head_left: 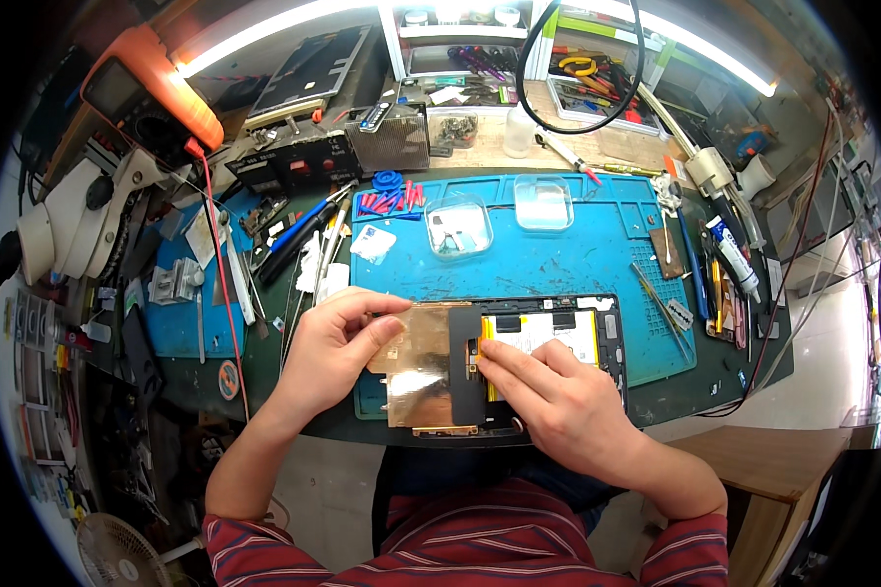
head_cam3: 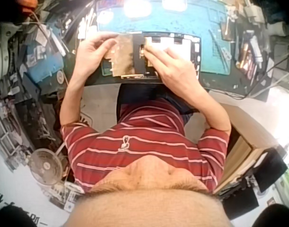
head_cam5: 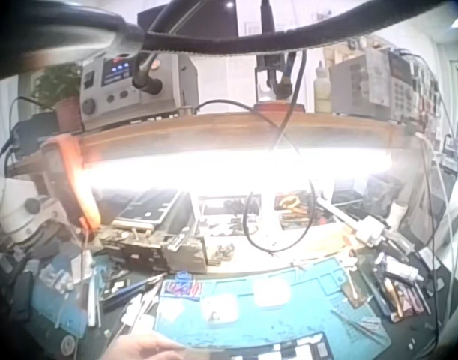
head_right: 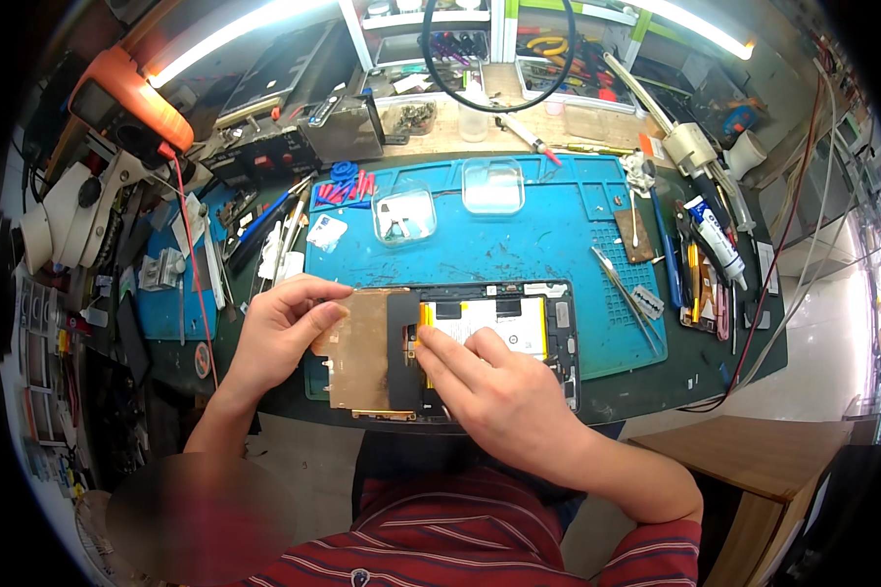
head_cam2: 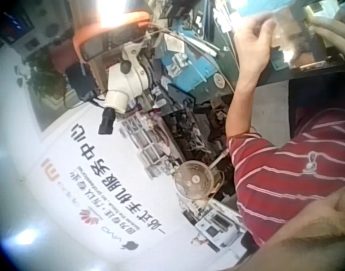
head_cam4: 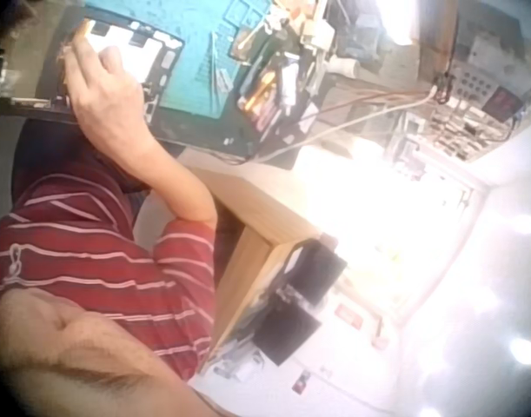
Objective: The person assembles a tablet by placing a metal shielding plate over the internal components, then secures it with multiple screws using a screwdriver. The device is flipped to show the back cover is attached.
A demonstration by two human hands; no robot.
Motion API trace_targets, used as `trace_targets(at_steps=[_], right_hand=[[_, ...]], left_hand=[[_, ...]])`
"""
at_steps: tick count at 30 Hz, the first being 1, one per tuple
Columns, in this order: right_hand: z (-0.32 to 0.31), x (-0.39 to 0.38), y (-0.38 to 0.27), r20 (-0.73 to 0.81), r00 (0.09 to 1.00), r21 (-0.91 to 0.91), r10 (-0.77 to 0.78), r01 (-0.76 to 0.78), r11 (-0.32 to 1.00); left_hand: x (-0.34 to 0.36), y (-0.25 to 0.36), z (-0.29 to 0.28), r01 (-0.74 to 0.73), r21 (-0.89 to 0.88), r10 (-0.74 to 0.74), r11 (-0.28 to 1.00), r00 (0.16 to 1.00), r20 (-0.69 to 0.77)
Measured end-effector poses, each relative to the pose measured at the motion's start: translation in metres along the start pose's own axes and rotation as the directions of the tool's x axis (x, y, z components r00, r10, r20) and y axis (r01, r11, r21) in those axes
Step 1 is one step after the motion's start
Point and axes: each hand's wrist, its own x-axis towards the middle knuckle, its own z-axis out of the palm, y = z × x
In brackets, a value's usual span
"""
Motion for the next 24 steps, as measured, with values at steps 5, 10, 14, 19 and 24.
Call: trace_targets(at_steps=[5, 10, 14, 19, 24], right_hand=[[-0.005, 0.002, 0.005, 0.011, 1.000, 0.093, 0.002, -0.003, 0.996], [-0.006, 0.002, 0.004, 0.010, 0.998, 0.161, 0.064, -0.065, 0.985], [-0.007, 0.004, 0.006, 0.002, 0.998, 0.175, 0.061, -0.060, 0.983], [-0.009, 0.002, 0.007, -0.060, 0.992, 0.255, 0.109, -0.091, 0.963], [-0.017, 0.003, 0.004, -0.033, 0.965, 0.455, 0.259, -0.217, 0.864]], left_hand=[[0.002, 0.001, 0.006, -0.017, -0.023, 0.017, 1.000, 1.000, 0.002], [0.003, 0.008, 0.008, 0.022, -0.066, -0.020, 0.998, 0.999, 0.038], [0.001, 0.012, 0.005, 0.050, -0.152, -0.039, 0.987, 0.997, 0.073], [-0.003, 0.015, 0.006, 0.023, -0.227, -0.010, 0.974, 0.998, 0.057], [-0.005, 0.022, 0.011, 0.030, -0.251, -0.016, 0.968, 0.998, 0.057]])
